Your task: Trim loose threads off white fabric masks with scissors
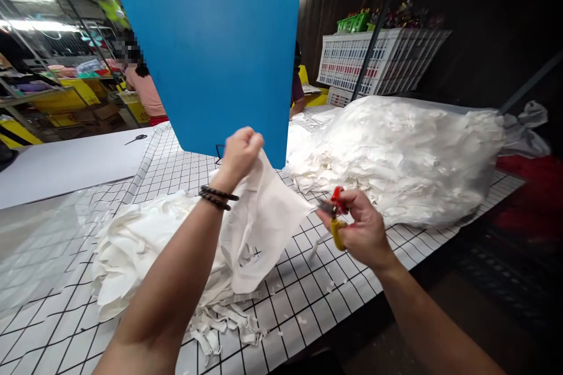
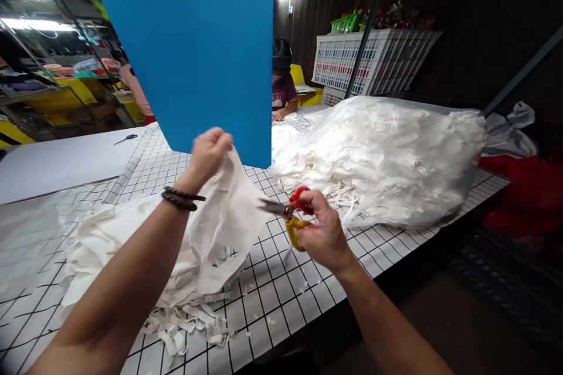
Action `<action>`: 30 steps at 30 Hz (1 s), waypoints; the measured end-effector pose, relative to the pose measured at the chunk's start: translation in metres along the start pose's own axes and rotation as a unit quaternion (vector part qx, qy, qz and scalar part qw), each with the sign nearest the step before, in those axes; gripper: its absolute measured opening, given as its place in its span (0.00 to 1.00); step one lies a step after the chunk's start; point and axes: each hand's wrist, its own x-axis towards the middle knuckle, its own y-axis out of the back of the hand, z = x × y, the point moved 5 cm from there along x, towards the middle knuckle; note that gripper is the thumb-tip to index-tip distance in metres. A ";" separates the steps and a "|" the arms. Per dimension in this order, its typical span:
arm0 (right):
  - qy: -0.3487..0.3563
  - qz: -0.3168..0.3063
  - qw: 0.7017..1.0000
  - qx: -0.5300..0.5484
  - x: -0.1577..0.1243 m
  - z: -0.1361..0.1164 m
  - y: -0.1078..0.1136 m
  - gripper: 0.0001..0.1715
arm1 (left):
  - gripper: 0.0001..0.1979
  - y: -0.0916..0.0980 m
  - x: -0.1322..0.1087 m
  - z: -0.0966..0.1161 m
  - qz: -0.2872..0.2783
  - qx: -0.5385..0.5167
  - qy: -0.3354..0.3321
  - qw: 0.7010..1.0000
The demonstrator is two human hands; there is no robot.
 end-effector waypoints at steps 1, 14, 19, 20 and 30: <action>0.001 -0.015 1.000 -0.024 -0.010 0.001 -0.006 0.13 | 0.12 -0.012 -0.007 0.000 -0.027 0.008 0.011 1.000; 0.180 -0.024 0.965 -0.187 -0.110 -0.008 -0.067 0.23 | 0.25 -0.054 -0.304 -0.014 -0.144 -0.435 0.521 0.720; 0.156 -0.084 0.971 -0.162 -0.129 -0.013 -0.070 0.23 | 0.23 -0.068 -0.308 -0.006 -0.073 -0.536 0.523 0.658; 0.113 -0.098 0.980 -0.129 -0.129 -0.009 -0.068 0.21 | 0.23 -0.066 -0.308 -0.008 -0.076 -0.530 0.522 0.664; -0.213 -0.176 0.945 0.174 -0.100 0.038 -0.087 0.20 | 0.18 -0.036 -0.309 -0.022 -0.120 -0.410 0.445 0.787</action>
